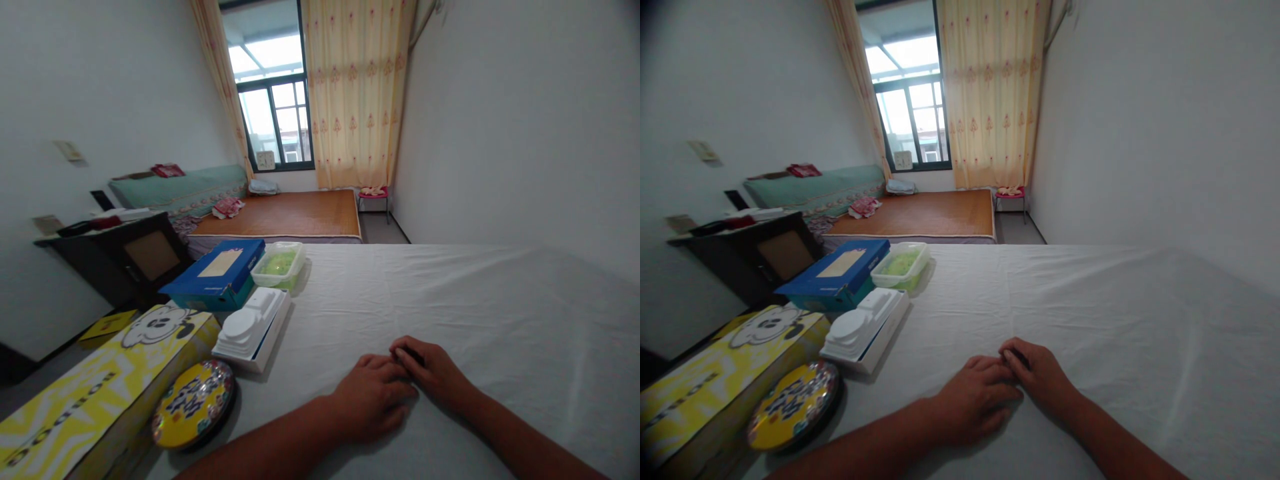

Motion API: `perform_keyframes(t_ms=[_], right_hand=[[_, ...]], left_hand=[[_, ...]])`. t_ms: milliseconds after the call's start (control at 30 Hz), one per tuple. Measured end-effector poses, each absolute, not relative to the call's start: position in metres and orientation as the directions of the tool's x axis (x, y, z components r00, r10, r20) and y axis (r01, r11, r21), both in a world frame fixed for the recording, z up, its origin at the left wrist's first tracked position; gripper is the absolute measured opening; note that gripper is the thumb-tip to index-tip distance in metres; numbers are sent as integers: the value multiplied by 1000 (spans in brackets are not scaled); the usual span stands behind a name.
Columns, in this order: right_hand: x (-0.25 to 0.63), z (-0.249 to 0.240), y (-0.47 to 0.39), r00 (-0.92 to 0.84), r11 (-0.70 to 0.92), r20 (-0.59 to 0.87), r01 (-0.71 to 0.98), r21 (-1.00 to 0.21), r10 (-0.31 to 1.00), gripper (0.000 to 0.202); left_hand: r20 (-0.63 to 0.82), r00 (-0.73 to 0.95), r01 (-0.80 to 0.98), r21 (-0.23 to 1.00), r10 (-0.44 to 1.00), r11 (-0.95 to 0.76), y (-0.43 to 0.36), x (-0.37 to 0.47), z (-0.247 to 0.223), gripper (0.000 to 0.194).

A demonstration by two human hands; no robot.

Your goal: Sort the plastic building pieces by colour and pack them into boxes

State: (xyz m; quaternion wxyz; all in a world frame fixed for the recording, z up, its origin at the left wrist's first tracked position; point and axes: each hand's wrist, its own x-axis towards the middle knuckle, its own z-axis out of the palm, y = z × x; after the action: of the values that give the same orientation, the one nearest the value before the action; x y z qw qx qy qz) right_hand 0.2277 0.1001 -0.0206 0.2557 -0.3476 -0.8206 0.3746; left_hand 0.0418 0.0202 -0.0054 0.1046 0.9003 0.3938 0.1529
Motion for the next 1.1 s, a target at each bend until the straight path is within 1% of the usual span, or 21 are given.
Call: perform_keyframes(t_ms=[333,400,467,500,533,567,600,633,700,767,867,1100], right_hand=[[228,-16,98,-618,475,160,386,-791,770,29],[228,-16,98,-607,433,145,359,-827,782,30],[227,-16,99,-564,288,105,246,-926,819,34],[227,-16,100,-541,172,70,140,-975,838,39],[226,-15,101,-528,38,25,15,-999,849,45],[226,-15,102,-533,-95,-25,-105,-990,846,50],[226,-14,104,-552,-212,-68,-201,-956,831,55],[226,-13,106,-577,-303,-102,-265,-915,811,59],[227,-13,110,-611,-414,-150,-316,-854,777,62],[228,-12,112,-620,-458,-171,-339,-822,766,61],[230,-12,114,-625,-479,-182,-348,-806,759,59],[229,-13,110,-597,-443,-196,-299,-845,778,53]], left_hand=[[200,637,677,317,744,-664,19,42,-4,30],[198,640,676,315,743,-666,19,42,-4,31],[199,647,667,318,736,-673,20,42,-4,31],[198,651,663,322,732,-676,20,42,-3,32],[196,655,659,326,730,-678,20,42,-3,32],[192,658,656,329,728,-679,20,41,-2,32],[189,659,655,332,728,-679,20,41,-2,33],[187,660,653,335,728,-679,21,41,-2,33],[188,659,652,342,729,-677,21,41,-2,33],[190,659,647,349,728,-678,21,40,-3,33],[195,663,640,353,722,-683,22,40,-4,34],[192,657,655,334,729,-678,21,41,-4,33]])
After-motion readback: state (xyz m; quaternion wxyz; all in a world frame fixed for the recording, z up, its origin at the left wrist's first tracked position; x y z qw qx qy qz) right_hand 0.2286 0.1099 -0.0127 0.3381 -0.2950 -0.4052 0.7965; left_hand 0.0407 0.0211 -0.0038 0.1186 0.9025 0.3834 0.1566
